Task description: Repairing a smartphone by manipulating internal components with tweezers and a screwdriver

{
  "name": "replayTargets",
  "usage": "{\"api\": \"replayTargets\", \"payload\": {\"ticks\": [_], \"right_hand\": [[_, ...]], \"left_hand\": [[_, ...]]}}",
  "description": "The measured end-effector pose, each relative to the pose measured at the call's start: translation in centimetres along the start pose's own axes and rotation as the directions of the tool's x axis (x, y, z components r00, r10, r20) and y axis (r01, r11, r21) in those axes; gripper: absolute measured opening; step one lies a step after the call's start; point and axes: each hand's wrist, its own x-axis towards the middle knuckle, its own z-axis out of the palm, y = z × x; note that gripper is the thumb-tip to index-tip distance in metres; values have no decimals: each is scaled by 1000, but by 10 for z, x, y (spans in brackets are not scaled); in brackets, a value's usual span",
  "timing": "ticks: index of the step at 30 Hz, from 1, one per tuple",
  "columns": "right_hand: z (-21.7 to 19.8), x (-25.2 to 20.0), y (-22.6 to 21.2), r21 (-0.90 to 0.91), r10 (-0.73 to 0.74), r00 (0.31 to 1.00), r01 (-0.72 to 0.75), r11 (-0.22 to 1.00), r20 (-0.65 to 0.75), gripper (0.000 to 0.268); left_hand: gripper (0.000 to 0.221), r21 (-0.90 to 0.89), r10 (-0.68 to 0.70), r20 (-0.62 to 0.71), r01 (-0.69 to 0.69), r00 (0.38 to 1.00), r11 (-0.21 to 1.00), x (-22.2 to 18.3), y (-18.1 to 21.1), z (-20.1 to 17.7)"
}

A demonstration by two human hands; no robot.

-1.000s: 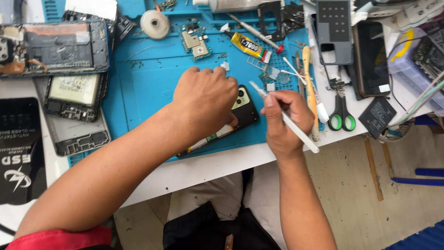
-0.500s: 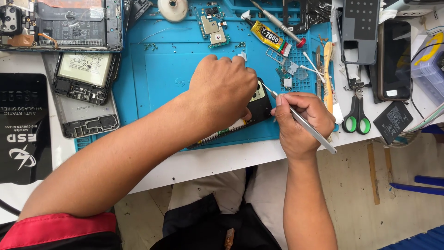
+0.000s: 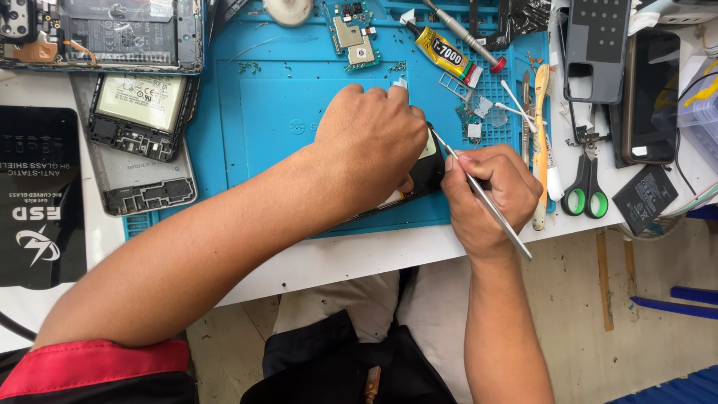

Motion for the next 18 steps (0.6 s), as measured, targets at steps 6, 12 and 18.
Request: {"api": "replayTargets", "payload": {"ticks": [6, 12, 18], "right_hand": [[1, 2, -1, -32, -24, 999, 25, 999, 31, 21], [5, 7, -6, -28, -11, 999, 12, 1000, 30, 19], [-2, 2, 10, 197, 103, 994, -94, 976, -37, 16]], "left_hand": [[69, -25, 27, 3, -27, 1000, 999, 3, 0, -1], [73, -29, 39, 10, -38, 999, 999, 6, 0, 5], [77, -18, 31, 14, -31, 999, 999, 4, -2, 3]]}}
